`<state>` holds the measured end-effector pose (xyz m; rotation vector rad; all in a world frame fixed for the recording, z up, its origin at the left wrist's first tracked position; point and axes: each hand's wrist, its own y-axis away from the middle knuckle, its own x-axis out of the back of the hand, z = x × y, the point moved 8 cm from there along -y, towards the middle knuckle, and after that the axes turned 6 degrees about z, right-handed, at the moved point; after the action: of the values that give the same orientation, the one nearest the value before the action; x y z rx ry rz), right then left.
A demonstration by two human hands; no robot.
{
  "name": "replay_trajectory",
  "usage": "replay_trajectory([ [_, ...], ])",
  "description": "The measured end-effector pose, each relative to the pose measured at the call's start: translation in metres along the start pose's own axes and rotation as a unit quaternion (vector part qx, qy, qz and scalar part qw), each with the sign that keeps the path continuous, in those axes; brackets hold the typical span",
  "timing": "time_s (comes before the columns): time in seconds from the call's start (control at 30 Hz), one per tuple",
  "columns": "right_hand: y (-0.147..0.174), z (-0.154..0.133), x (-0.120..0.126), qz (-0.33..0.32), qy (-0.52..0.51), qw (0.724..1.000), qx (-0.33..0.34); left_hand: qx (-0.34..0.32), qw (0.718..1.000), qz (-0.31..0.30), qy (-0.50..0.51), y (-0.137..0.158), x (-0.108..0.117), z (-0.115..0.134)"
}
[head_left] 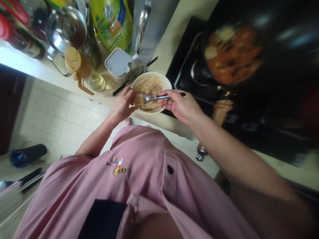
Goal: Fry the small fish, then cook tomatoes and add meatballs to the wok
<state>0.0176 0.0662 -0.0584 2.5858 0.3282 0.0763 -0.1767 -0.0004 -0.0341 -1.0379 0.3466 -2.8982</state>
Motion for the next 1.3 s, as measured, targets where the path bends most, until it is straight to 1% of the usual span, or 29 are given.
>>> replay_trajectory([
  [0.03, -0.001, -0.001, 0.002, 0.004, 0.000, 1.000, 0.003, 0.007, 1.000, 0.011, 0.006, 0.000, 0.002, -0.003],
  [0.1, -0.003, -0.004, 0.003, 0.006, 0.023, 0.999, 0.030, 0.017, 0.999, 0.025, 0.016, 0.000, 0.006, -0.009],
  [0.2, 0.000, -0.013, -0.006, -0.004, 0.095, 0.988, 0.118, 0.024, 0.999, 0.026, 0.022, 0.001, 0.006, -0.015],
  [0.27, 0.005, -0.022, -0.018, -0.023, 0.153, 0.968, 0.197, 0.029, 0.999, 0.024, 0.022, 0.002, 0.005, -0.017],
  [0.33, 0.014, -0.031, -0.030, -0.049, 0.212, 0.936, 0.275, 0.032, 0.999, 0.023, 0.021, 0.002, 0.005, -0.017],
  [0.4, 0.023, -0.040, -0.039, -0.066, 0.264, 0.902, 0.334, 0.032, 0.999, 0.025, 0.018, 0.002, 0.005, -0.016],
  [0.47, 0.030, -0.047, -0.042, -0.073, 0.293, 0.880, 0.367, 0.030, 0.999, 0.027, 0.012, 0.001, 0.006, -0.014],
  [0.53, 0.034, -0.051, -0.043, -0.079, 0.301, 0.873, 0.375, 0.028, 0.999, 0.028, 0.005, 0.001, 0.007, -0.013],
  [0.63, 0.035, -0.052, -0.042, -0.083, 0.289, 0.883, 0.360, 0.027, 0.999, 0.025, 0.000, 0.001, 0.007, -0.013],
  [0.7, 0.032, -0.048, -0.040, -0.080, 0.266, 0.903, 0.328, 0.026, 0.999, 0.023, 0.000, 0.000, 0.007, -0.012],
  [0.77, 0.024, -0.040, -0.036, -0.077, 0.227, 0.934, 0.265, 0.028, 0.999, 0.020, 0.000, 0.000, 0.007, -0.013],
  [0.83, 0.014, -0.028, -0.030, -0.070, 0.167, 0.968, 0.175, 0.036, 0.999, 0.016, -0.002, 0.000, 0.006, -0.014],
  [0.9, 0.004, -0.017, -0.022, -0.056, 0.095, 0.990, 0.087, 0.045, 0.999, 0.014, -0.005, 0.000, 0.006, -0.015],
  [0.93, 0.001, -0.013, -0.018, -0.051, 0.062, 0.995, 0.052, 0.048, 0.999, 0.014, -0.006, 0.000, 0.007, -0.015],
  [1.0, -0.004, -0.009, -0.011, -0.044, 0.009, 0.999, 0.004, 0.052, 0.998, 0.020, -0.003, -0.002, 0.010, -0.015],
  [1.1, -0.007, -0.007, 0.002, -0.035, -0.034, 0.998, -0.039, 0.053, 0.998, 0.039, 0.003, -0.007, 0.019, -0.014],
  [1.2, -0.006, -0.010, 0.016, -0.018, -0.054, 0.997, -0.044, 0.045, 0.998, 0.037, -0.002, -0.015, 0.021, -0.010],
  [1.3, -0.002, -0.020, 0.027, -0.003, -0.068, 0.998, -0.015, 0.025, 1.000, 0.005, -0.005, -0.024, 0.013, -0.001],
])
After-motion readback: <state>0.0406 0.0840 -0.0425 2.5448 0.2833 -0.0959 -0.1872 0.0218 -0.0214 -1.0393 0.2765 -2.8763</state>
